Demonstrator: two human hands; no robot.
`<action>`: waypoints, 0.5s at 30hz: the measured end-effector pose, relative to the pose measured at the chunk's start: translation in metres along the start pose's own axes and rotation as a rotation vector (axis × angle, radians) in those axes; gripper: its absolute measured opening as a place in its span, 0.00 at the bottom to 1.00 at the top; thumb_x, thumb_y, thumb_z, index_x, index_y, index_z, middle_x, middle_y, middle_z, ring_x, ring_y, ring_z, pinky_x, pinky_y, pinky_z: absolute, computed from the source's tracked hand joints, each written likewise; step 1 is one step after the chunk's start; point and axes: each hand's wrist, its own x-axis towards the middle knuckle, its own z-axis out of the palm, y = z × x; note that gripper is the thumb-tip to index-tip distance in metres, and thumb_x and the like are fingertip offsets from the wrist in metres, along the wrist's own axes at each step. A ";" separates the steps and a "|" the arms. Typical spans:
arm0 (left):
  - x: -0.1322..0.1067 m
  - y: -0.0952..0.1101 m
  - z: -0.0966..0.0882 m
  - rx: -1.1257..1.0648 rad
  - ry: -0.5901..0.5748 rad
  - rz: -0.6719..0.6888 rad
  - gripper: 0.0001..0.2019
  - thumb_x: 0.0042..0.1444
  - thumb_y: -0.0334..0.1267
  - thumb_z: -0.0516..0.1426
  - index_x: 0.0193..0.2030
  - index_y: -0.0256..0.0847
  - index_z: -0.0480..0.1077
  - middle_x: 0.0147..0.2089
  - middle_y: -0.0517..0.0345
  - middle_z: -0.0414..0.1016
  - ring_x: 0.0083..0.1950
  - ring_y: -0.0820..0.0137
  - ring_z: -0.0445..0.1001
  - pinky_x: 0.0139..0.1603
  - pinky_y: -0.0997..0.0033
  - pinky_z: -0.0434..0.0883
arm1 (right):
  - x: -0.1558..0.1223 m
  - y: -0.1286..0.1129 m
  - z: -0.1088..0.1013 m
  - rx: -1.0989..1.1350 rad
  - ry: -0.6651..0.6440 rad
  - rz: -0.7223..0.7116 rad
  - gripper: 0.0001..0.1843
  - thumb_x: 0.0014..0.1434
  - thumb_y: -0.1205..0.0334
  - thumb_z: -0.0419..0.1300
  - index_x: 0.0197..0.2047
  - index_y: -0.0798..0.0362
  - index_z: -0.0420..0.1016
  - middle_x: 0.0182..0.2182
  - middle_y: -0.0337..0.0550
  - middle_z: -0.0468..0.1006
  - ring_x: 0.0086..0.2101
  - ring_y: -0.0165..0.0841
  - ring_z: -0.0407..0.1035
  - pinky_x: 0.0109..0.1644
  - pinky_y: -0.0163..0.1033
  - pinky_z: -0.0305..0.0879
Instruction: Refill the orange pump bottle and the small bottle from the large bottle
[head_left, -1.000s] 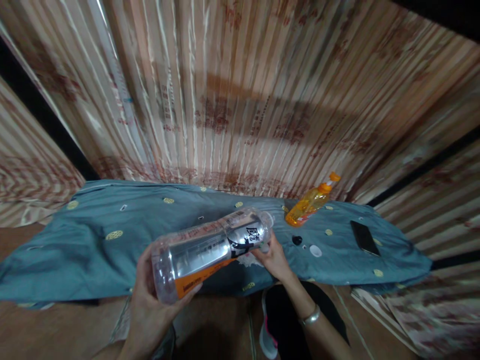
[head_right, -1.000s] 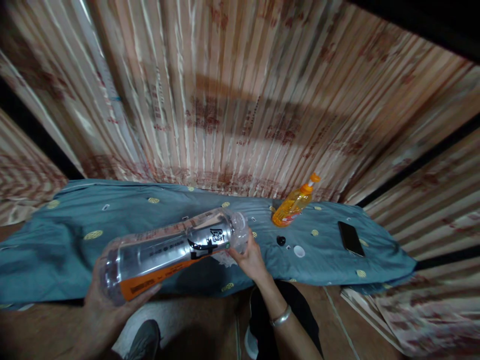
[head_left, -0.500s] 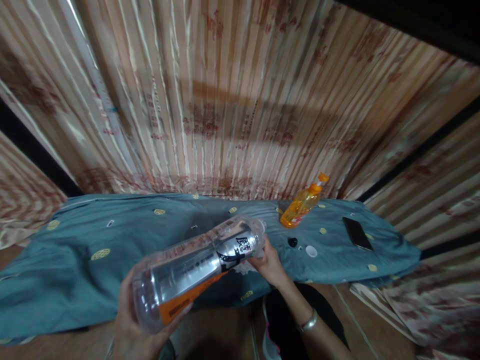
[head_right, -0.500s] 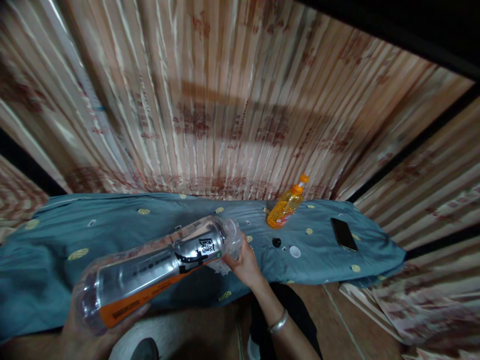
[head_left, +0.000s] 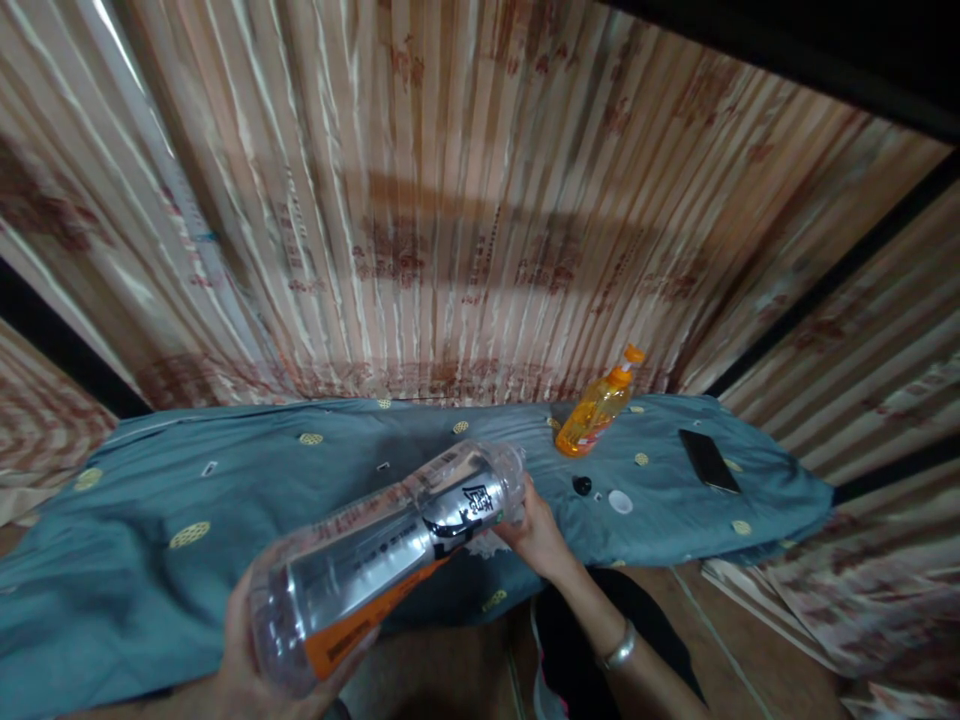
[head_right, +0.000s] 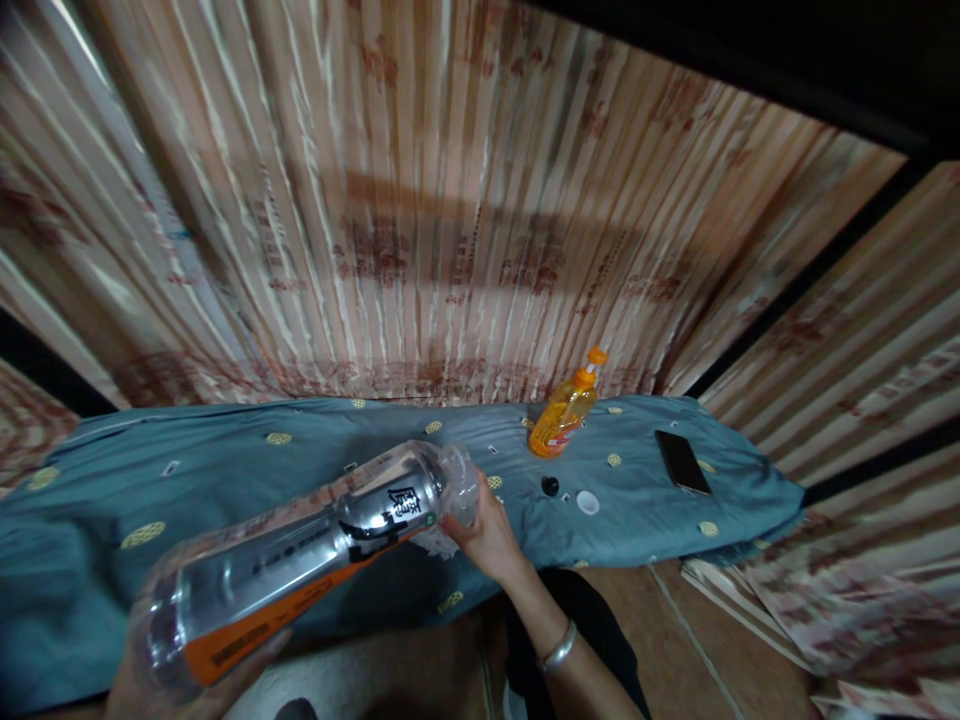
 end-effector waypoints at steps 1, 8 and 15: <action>0.000 0.000 0.000 0.000 0.001 -0.003 0.43 0.39 0.61 0.69 0.62 0.48 0.66 0.59 0.50 0.75 0.59 0.47 0.77 0.62 0.44 0.74 | 0.000 0.000 0.000 -0.001 -0.002 -0.002 0.30 0.53 0.60 0.66 0.59 0.47 0.67 0.48 0.45 0.83 0.47 0.45 0.79 0.52 0.50 0.76; 0.000 0.002 0.001 -0.054 -0.025 -0.033 0.42 0.40 0.59 0.69 0.62 0.49 0.64 0.61 0.49 0.72 0.63 0.43 0.72 0.66 0.36 0.67 | -0.001 0.002 0.000 -0.025 0.004 0.003 0.33 0.53 0.61 0.67 0.62 0.45 0.65 0.52 0.46 0.82 0.50 0.46 0.78 0.56 0.51 0.74; -0.001 -0.008 0.004 -0.032 0.006 -0.011 0.42 0.41 0.57 0.69 0.63 0.51 0.63 0.61 0.50 0.72 0.63 0.43 0.72 0.66 0.34 0.66 | -0.001 0.005 0.001 -0.004 0.003 0.000 0.31 0.54 0.60 0.67 0.60 0.47 0.66 0.50 0.47 0.83 0.49 0.45 0.78 0.54 0.50 0.74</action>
